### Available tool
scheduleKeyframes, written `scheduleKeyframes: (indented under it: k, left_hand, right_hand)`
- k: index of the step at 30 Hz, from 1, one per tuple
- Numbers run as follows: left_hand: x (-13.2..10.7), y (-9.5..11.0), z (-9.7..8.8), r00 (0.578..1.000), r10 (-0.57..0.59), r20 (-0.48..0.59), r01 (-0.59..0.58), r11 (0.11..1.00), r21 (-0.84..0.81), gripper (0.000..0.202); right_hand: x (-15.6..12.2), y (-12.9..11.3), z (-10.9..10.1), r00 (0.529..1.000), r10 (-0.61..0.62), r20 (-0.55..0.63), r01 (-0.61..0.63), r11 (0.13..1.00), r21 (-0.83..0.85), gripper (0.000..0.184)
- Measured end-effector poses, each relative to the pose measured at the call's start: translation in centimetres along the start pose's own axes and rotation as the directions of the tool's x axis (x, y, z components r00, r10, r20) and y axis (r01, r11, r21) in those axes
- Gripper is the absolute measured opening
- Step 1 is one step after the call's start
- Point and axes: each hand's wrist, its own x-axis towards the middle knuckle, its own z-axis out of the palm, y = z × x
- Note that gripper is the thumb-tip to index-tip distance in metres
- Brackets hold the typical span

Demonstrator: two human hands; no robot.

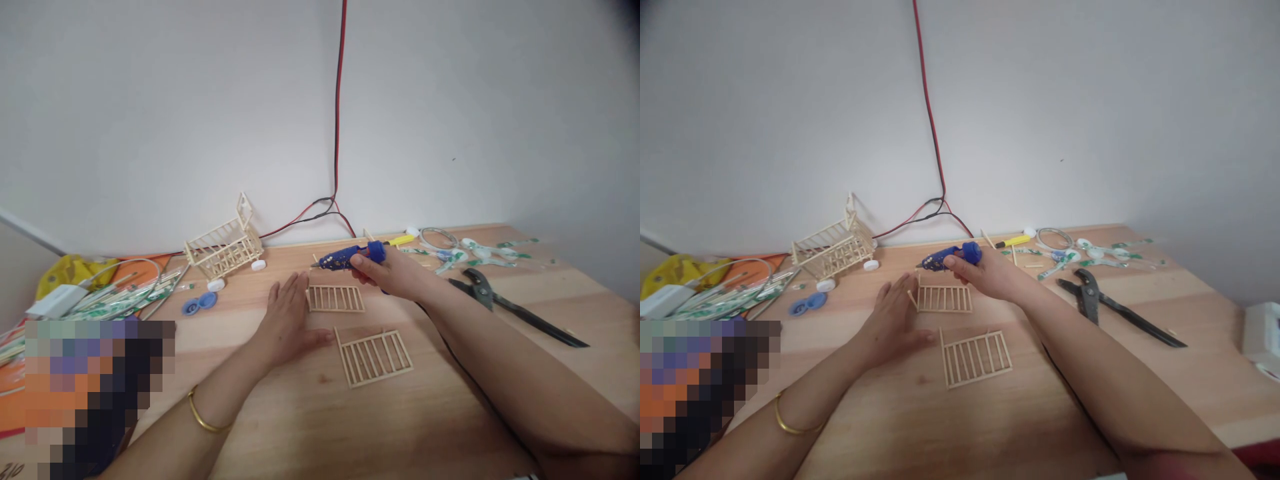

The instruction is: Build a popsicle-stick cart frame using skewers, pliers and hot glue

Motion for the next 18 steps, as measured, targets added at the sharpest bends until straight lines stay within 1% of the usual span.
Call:
scheduleKeyframes:
  k: [14, 18]
  left_hand:
    - [-0.01, 0.06, -0.09, 1.0, -0.008, 0.013, 0.008, 1.0, -0.016, 0.107]
    - [-0.08, -0.23, 0.16, 1.0, 0.011, -0.009, -0.011, 1.0, -0.014, 0.107]
  right_hand:
    - [0.02, -0.37, 0.28, 0.999, 0.038, 0.018, -0.038, 0.999, 0.006, 0.055]
    - [0.12, -0.36, 0.23, 1.0, 0.009, 0.001, -0.009, 1.0, 0.026, 0.053]
